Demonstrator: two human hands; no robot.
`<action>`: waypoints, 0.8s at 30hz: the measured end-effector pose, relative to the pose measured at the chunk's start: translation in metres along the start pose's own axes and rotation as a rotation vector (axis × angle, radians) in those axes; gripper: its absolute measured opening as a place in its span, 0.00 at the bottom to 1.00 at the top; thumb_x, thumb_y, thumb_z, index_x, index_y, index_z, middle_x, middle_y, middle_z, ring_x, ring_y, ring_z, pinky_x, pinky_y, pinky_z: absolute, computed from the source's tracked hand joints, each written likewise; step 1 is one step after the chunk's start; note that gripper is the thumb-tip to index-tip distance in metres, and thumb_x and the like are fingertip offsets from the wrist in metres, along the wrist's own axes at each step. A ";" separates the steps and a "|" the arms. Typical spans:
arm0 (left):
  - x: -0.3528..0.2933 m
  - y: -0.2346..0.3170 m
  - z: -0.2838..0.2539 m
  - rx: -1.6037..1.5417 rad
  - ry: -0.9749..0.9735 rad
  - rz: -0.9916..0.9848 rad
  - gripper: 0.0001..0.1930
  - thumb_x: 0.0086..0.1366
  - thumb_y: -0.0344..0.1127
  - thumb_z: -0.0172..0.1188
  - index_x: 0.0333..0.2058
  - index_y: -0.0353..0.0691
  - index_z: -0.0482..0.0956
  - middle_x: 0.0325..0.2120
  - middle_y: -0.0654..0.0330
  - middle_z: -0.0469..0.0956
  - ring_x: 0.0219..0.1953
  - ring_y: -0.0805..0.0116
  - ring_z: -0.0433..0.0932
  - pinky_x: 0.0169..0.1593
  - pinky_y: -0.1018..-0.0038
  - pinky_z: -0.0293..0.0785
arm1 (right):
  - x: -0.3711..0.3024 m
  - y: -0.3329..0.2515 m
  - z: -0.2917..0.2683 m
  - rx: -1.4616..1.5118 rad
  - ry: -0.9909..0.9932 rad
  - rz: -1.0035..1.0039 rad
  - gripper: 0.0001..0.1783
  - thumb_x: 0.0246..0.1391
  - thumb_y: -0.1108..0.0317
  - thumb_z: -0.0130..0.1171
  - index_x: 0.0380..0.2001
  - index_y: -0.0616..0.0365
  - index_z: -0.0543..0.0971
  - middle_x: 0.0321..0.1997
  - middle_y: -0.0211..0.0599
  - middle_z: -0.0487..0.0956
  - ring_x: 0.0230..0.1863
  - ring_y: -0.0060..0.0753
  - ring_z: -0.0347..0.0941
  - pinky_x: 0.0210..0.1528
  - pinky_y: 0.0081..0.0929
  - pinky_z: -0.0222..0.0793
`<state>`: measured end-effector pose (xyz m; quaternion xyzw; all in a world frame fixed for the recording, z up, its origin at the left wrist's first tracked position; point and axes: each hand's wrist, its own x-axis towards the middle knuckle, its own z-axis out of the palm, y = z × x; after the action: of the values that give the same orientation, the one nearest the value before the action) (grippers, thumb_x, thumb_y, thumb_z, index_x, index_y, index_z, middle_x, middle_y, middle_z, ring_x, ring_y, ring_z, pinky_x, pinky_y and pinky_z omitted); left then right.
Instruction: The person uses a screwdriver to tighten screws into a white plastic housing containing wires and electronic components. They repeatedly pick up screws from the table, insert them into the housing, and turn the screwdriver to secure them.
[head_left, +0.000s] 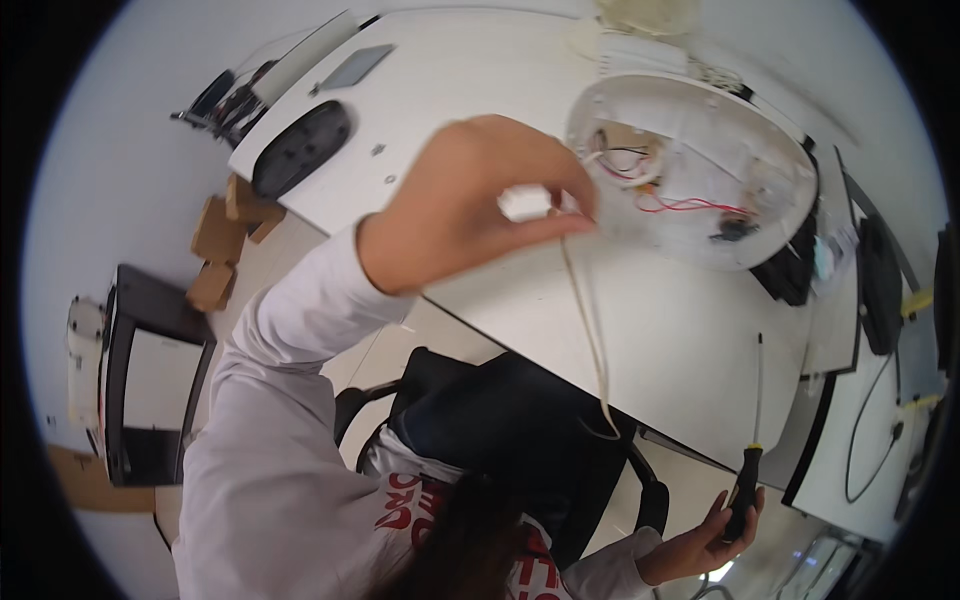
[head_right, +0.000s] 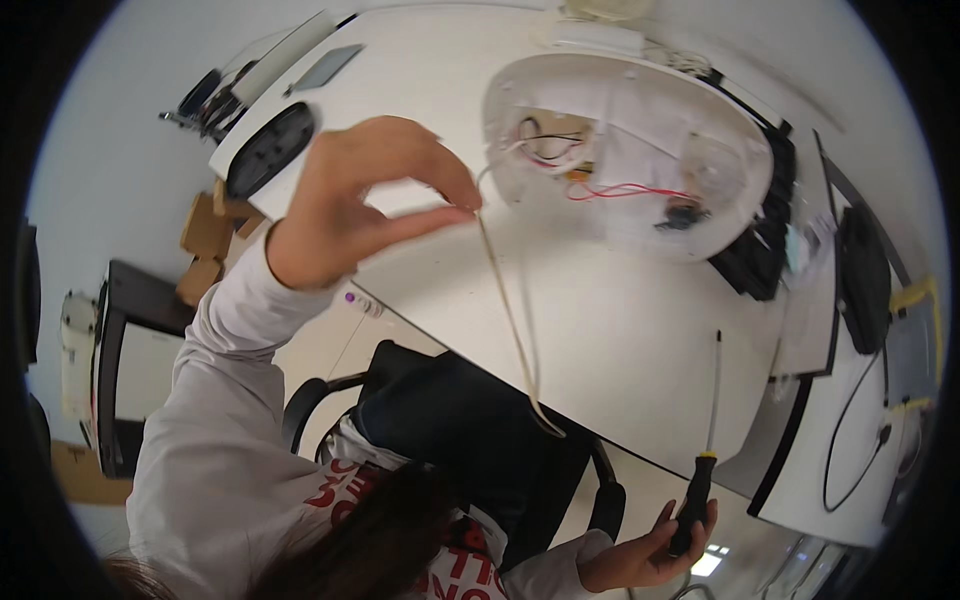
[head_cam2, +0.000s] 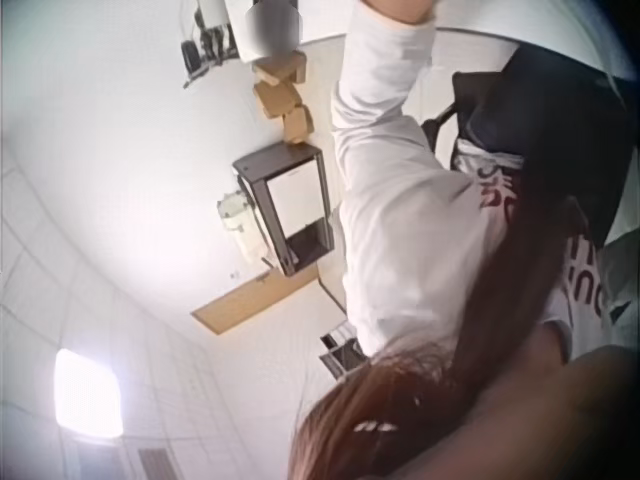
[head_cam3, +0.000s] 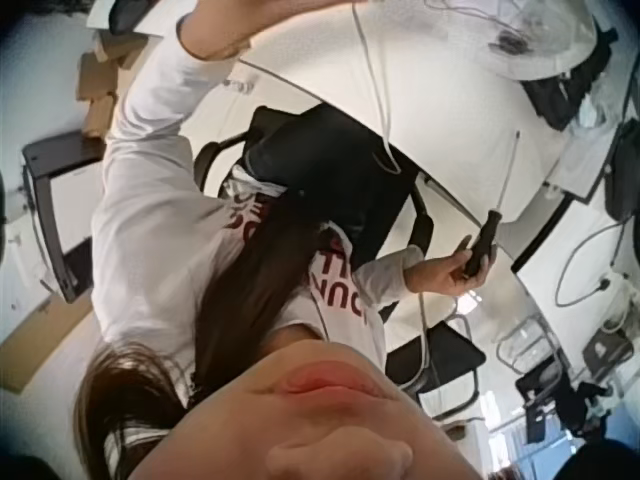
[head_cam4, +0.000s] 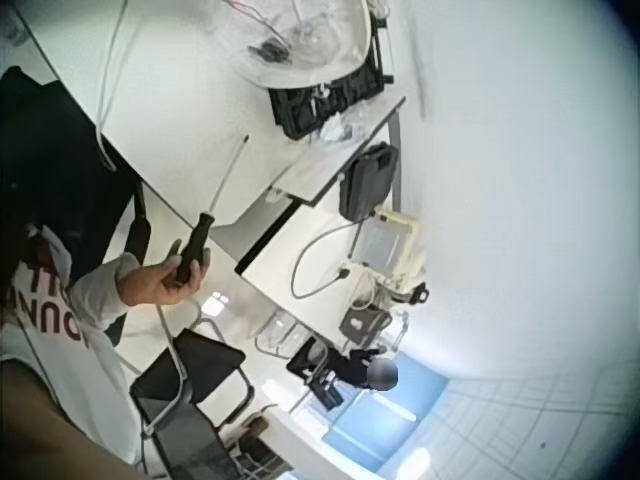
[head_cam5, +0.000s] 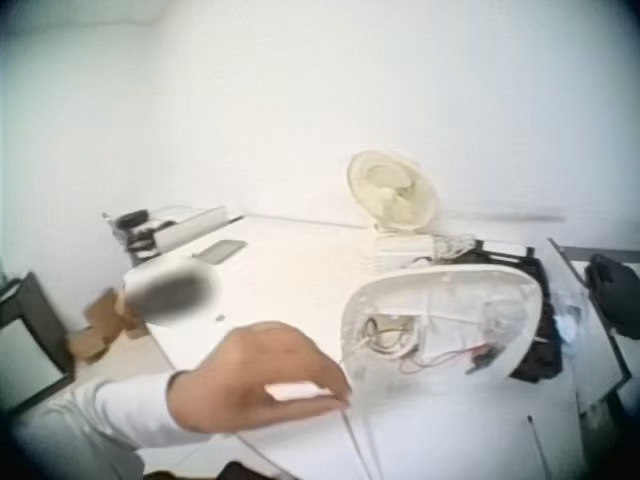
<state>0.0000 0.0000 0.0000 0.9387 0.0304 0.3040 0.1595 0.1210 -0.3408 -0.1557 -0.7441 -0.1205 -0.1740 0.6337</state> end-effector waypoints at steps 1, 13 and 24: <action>-0.010 -0.007 -0.005 -0.060 0.008 -0.145 0.06 0.49 0.26 0.67 0.26 0.36 0.78 0.25 0.59 0.79 0.28 0.70 0.78 0.36 0.77 0.73 | 0.008 -0.002 -0.003 -0.022 -0.003 -0.005 0.13 0.60 0.73 0.45 0.48 0.61 0.66 0.59 0.45 0.66 0.58 0.43 0.65 0.53 0.32 0.71; -0.102 -0.093 0.009 -0.122 0.154 -0.656 0.04 0.51 0.24 0.63 0.27 0.33 0.80 0.25 0.58 0.80 0.30 0.71 0.76 0.39 0.78 0.70 | -0.013 -0.023 0.027 0.001 -0.028 0.029 0.12 0.61 0.72 0.44 0.47 0.61 0.66 0.60 0.46 0.65 0.58 0.40 0.65 0.55 0.31 0.70; -0.094 -0.127 0.049 0.212 0.212 -0.541 0.02 0.50 0.30 0.61 0.24 0.45 0.81 0.21 0.64 0.78 0.28 0.66 0.75 0.32 0.72 0.69 | -0.016 -0.030 0.029 -0.037 -0.076 -0.024 0.13 0.61 0.67 0.48 0.48 0.57 0.65 0.60 0.44 0.65 0.57 0.42 0.66 0.54 0.32 0.68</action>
<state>-0.0425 0.0920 -0.1303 0.8711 0.3272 0.3419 0.1316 0.0976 -0.3066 -0.1392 -0.7601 -0.1503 -0.1555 0.6127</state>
